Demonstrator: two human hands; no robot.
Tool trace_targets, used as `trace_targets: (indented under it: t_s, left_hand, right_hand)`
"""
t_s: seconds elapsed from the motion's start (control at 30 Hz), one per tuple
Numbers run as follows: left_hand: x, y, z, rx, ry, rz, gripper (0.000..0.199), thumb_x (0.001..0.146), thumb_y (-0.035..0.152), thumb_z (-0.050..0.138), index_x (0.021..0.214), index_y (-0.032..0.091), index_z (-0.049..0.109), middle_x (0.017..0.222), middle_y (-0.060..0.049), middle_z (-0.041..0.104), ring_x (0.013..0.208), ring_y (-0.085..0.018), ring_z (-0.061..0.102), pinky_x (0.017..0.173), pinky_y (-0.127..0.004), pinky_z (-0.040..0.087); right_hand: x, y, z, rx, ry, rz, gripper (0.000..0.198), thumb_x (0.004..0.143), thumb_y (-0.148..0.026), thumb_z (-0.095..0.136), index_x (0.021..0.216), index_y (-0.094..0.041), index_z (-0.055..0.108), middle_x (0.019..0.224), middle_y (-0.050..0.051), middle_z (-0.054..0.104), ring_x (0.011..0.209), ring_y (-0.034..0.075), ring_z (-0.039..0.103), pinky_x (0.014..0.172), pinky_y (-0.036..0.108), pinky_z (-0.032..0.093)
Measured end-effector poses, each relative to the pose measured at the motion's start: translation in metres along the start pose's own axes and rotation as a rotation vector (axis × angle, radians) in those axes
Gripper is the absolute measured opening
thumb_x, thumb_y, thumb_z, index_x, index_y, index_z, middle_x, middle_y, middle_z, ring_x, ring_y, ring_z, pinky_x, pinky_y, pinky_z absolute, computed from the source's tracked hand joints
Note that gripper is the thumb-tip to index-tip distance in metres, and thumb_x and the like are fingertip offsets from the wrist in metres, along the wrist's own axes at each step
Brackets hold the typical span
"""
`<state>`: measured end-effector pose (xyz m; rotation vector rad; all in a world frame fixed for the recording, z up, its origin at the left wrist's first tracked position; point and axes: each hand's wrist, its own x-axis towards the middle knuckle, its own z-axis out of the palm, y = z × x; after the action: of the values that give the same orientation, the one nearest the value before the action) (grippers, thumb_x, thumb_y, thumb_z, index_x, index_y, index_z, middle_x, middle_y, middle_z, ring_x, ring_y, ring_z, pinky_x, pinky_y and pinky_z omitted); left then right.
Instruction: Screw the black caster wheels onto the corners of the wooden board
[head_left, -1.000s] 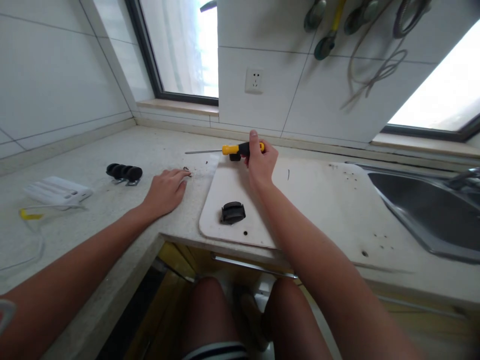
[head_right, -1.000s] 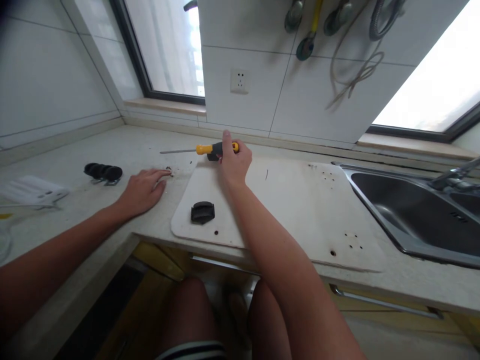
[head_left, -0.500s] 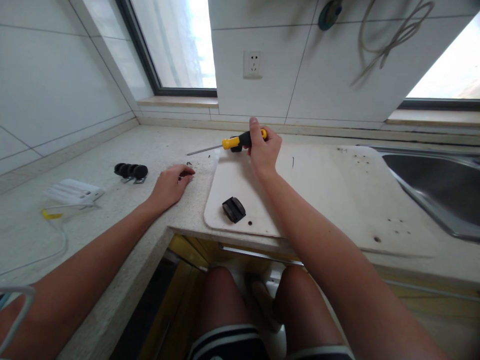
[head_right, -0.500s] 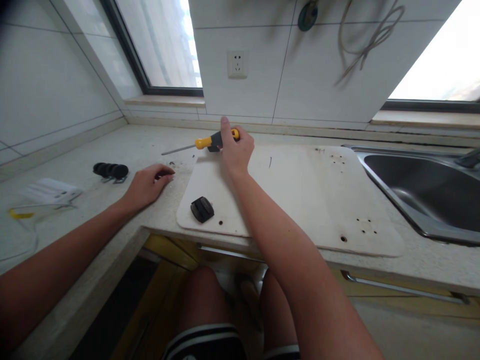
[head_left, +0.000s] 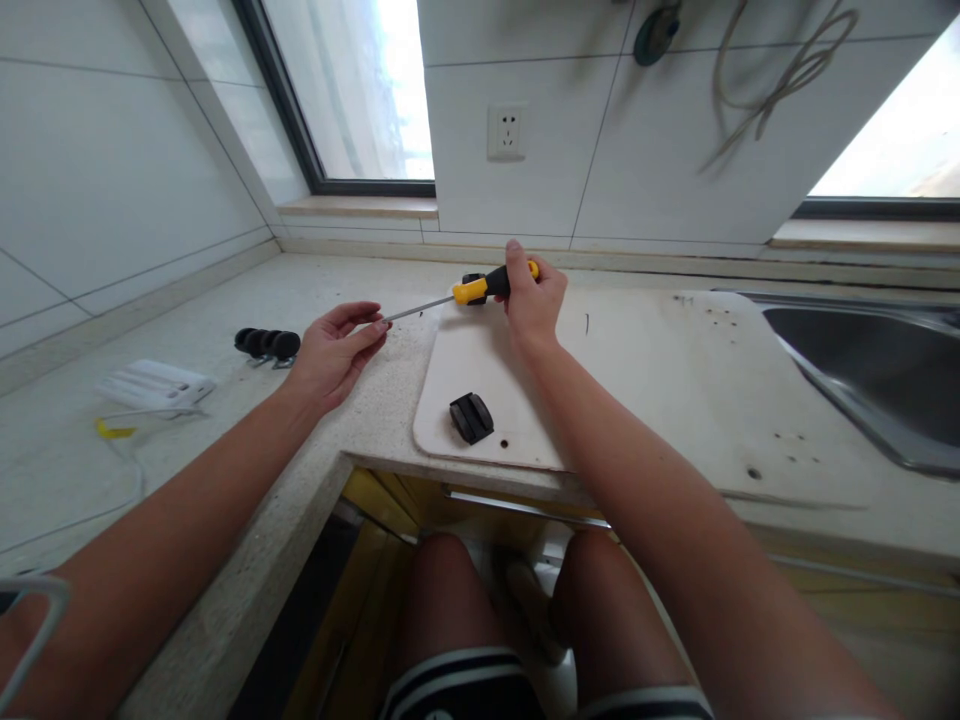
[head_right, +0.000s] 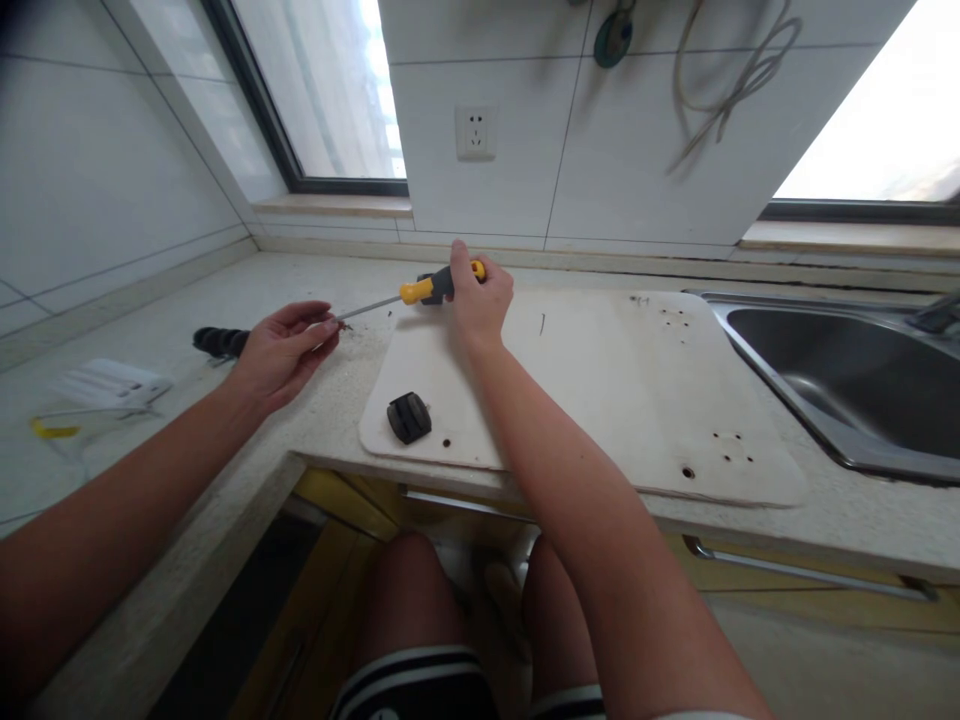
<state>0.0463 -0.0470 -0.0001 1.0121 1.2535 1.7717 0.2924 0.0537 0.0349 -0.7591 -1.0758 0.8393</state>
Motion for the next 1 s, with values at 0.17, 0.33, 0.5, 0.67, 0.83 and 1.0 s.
trace_targets:
  t_s: [0.17, 0.33, 0.5, 0.67, 0.83, 1.0]
  left_hand:
    - [-0.001, 0.001, 0.002, 0.003, -0.009, 0.013, 0.035, 0.069, 0.016, 0.102, 0.096, 0.025, 0.081, 0.106, -0.006, 0.082, 0.102, -0.021, 0.082, 0.089, -0.033, 0.073]
    - [-0.003, 0.002, 0.004, 0.011, -0.002, 0.046, 0.035, 0.069, 0.022, 0.103, 0.095, 0.026, 0.080, 0.104, -0.006, 0.083, 0.100, -0.022, 0.083, 0.088, -0.035, 0.074]
    - [-0.008, 0.003, 0.008, 0.090, 0.013, 0.124, 0.035, 0.065, 0.025, 0.105, 0.093, 0.022, 0.083, 0.102, -0.008, 0.084, 0.096, -0.021, 0.082, 0.084, -0.032, 0.071]
    - [-0.010, 0.003, 0.011, 0.120, 0.015, 0.143, 0.033, 0.067, 0.026, 0.104, 0.094, 0.021, 0.085, 0.095, -0.008, 0.084, 0.089, -0.021, 0.081, 0.081, -0.033, 0.071]
    - [-0.009, 0.001, 0.011, 0.088, 0.043, 0.121, 0.032, 0.069, 0.023, 0.104, 0.095, 0.020, 0.085, 0.095, -0.010, 0.084, 0.091, -0.024, 0.084, 0.081, -0.034, 0.072]
    - [-0.008, -0.001, 0.007, 0.100, 0.077, 0.159, 0.035, 0.065, 0.029, 0.105, 0.093, 0.022, 0.086, 0.098, -0.008, 0.085, 0.089, -0.022, 0.083, 0.083, -0.036, 0.073]
  right_hand:
    - [0.001, 0.001, 0.000, 0.008, 0.004, 0.002, 0.068, 0.087, -0.085, 0.076, 0.064, -0.026, 0.052, 0.062, -0.005, 0.044, 0.054, 0.011, 0.050, 0.045, 0.024, 0.043]
    - [0.002, 0.002, 0.000, -0.032, 0.000, 0.013, 0.070, 0.087, -0.089, 0.071, 0.064, -0.027, 0.049, 0.062, -0.005, 0.043, 0.053, 0.011, 0.050, 0.044, 0.024, 0.042]
    - [0.002, 0.001, 0.000, -0.013, -0.020, -0.001, 0.069, 0.085, -0.087, 0.075, 0.065, -0.026, 0.050, 0.062, -0.005, 0.043, 0.054, 0.011, 0.049, 0.046, 0.024, 0.043]
    - [0.001, 0.001, -0.001, 0.031, -0.021, -0.022, 0.066, 0.086, -0.083, 0.079, 0.066, -0.025, 0.054, 0.063, -0.005, 0.046, 0.057, 0.011, 0.051, 0.049, 0.024, 0.046]
    - [0.002, 0.000, 0.000, 0.041, -0.045, 0.008, 0.067, 0.084, -0.083, 0.081, 0.066, -0.025, 0.055, 0.061, -0.005, 0.048, 0.055, 0.010, 0.051, 0.049, 0.023, 0.045]
    - [0.000, -0.007, 0.000, 0.050, -0.161, 0.052, 0.067, 0.081, -0.085, 0.082, 0.068, -0.025, 0.058, 0.058, -0.006, 0.051, 0.048, 0.008, 0.047, 0.044, 0.024, 0.039]
